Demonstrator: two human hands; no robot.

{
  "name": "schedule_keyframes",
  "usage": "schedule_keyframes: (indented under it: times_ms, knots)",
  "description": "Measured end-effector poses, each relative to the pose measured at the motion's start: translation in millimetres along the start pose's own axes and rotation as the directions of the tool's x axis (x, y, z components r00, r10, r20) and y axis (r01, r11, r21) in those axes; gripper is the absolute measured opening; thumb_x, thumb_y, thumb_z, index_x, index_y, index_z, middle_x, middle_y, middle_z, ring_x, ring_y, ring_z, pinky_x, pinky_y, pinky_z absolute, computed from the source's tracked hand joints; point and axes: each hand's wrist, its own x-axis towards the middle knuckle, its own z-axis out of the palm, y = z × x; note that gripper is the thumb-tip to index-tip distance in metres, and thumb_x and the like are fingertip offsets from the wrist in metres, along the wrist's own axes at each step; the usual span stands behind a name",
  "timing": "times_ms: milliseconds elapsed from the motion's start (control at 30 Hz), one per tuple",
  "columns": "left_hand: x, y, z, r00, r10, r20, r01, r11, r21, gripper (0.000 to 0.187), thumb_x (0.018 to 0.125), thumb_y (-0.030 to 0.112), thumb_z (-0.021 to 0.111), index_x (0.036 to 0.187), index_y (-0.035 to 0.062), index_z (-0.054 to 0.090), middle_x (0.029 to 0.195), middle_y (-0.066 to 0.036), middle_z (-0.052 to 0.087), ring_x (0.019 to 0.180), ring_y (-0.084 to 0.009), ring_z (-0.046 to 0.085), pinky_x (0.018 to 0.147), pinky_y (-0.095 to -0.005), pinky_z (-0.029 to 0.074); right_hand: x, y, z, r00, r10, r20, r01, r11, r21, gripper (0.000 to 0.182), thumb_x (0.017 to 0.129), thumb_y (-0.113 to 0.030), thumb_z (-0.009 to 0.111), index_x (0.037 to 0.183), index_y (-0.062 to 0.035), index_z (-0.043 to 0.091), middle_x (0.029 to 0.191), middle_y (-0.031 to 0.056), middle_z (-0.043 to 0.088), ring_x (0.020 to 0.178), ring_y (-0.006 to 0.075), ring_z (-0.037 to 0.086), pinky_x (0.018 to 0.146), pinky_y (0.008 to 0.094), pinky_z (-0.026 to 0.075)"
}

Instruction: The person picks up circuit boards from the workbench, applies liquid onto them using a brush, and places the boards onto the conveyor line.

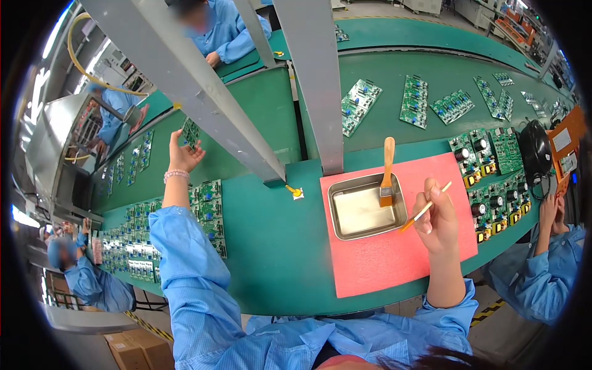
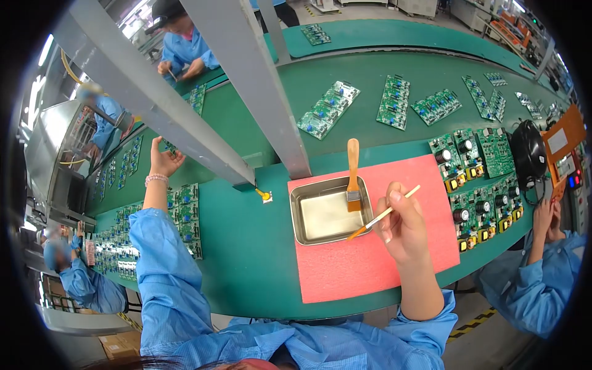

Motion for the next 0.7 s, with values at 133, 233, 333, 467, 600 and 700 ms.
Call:
schedule_keyframes:
  times_ms: [133, 233, 333, 467, 600, 700]
  knots:
    - [-6, 3, 2, 0.999, 0.036, 0.039, -0.034, 0.999, -0.043, 0.077, 0.071, 0.059, 0.067, 0.105, -0.0102, 0.058, 0.087, -0.01, 0.053, 0.079, -0.0216, 0.053, 0.089, -0.0376, 0.048, -1, -1, 1, 1.0, -0.004, 0.001, 0.004, 1.0, -0.023, 0.019, 0.102, -0.02, 0.046, 0.086, -0.0107, 0.042, 0.058, 0.0064, 0.051, 0.038, 0.0102, 0.041, 0.035, 0.02, 0.035]
    - [-35, 10, -7, 0.988, 0.091, 0.121, -0.089, 0.996, -0.019, 0.072, 0.075, 0.055, 0.066, 0.107, -0.0092, 0.059, 0.088, -0.009, 0.054, 0.079, -0.0219, 0.054, 0.088, -0.0368, 0.048, -2, 0, -2, 1.0, 0.002, 0.009, -0.002, 1.0, -0.015, 0.019, 0.102, -0.02, 0.046, 0.086, -0.0106, 0.042, 0.058, 0.0064, 0.051, 0.038, 0.0103, 0.041, 0.035, 0.0201, 0.035]
    - [-66, 6, -41, 0.946, 0.131, 0.295, -0.143, 0.989, 0.022, 0.058, 0.086, 0.045, 0.062, 0.113, -0.007, 0.059, 0.096, -0.011, 0.059, 0.083, -0.0218, 0.057, 0.089, -0.0369, 0.049, -5, -2, 4, 1.0, 0.021, 0.0, -0.021, 1.0, 0.005, 0.02, 0.101, -0.02, 0.047, 0.083, -0.0105, 0.042, 0.058, 0.0068, 0.053, 0.038, 0.0108, 0.042, 0.036, 0.0208, 0.035]
    - [-164, -32, -73, 0.873, 0.229, 0.43, -0.222, 0.973, -0.068, 0.054, 0.09, 0.036, 0.057, 0.125, -0.004, 0.051, 0.115, -0.014, 0.059, 0.096, -0.0238, 0.058, 0.092, -0.0414, 0.049, -6, 2, 1, 0.998, 0.0, 0.06, 0.001, 1.0, -0.02, 0.019, 0.101, -0.021, 0.047, 0.086, -0.0104, 0.044, 0.059, 0.0059, 0.053, 0.039, 0.0097, 0.041, 0.035, 0.0203, 0.035]
    - [-252, -88, -93, 0.881, 0.188, 0.434, -0.229, 0.972, 0.044, 0.082, 0.076, 0.039, 0.071, 0.142, 0.0008, 0.04, 0.115, -0.015, 0.06, 0.099, -0.031, 0.065, 0.097, -0.0412, 0.049, -5, 5, 5, 1.0, 0.016, 0.01, -0.016, 1.0, -0.025, 0.019, 0.101, -0.021, 0.047, 0.086, -0.0105, 0.044, 0.059, 0.0052, 0.053, 0.038, 0.0095, 0.04, 0.035, 0.0206, 0.034]
    - [-299, -127, -88, 0.891, 0.188, 0.413, -0.263, 0.956, 0.132, 0.089, 0.073, 0.04, 0.075, 0.144, 0.0021, 0.037, 0.118, -0.016, 0.06, 0.103, -0.0316, 0.063, 0.095, -0.0398, 0.048, 1, 9, 5, 0.997, -0.042, 0.062, 0.052, 0.985, -0.163, 0.019, 0.101, -0.02, 0.047, 0.085, -0.0107, 0.045, 0.059, 0.0045, 0.053, 0.04, 0.0091, 0.042, 0.036, 0.0205, 0.035]
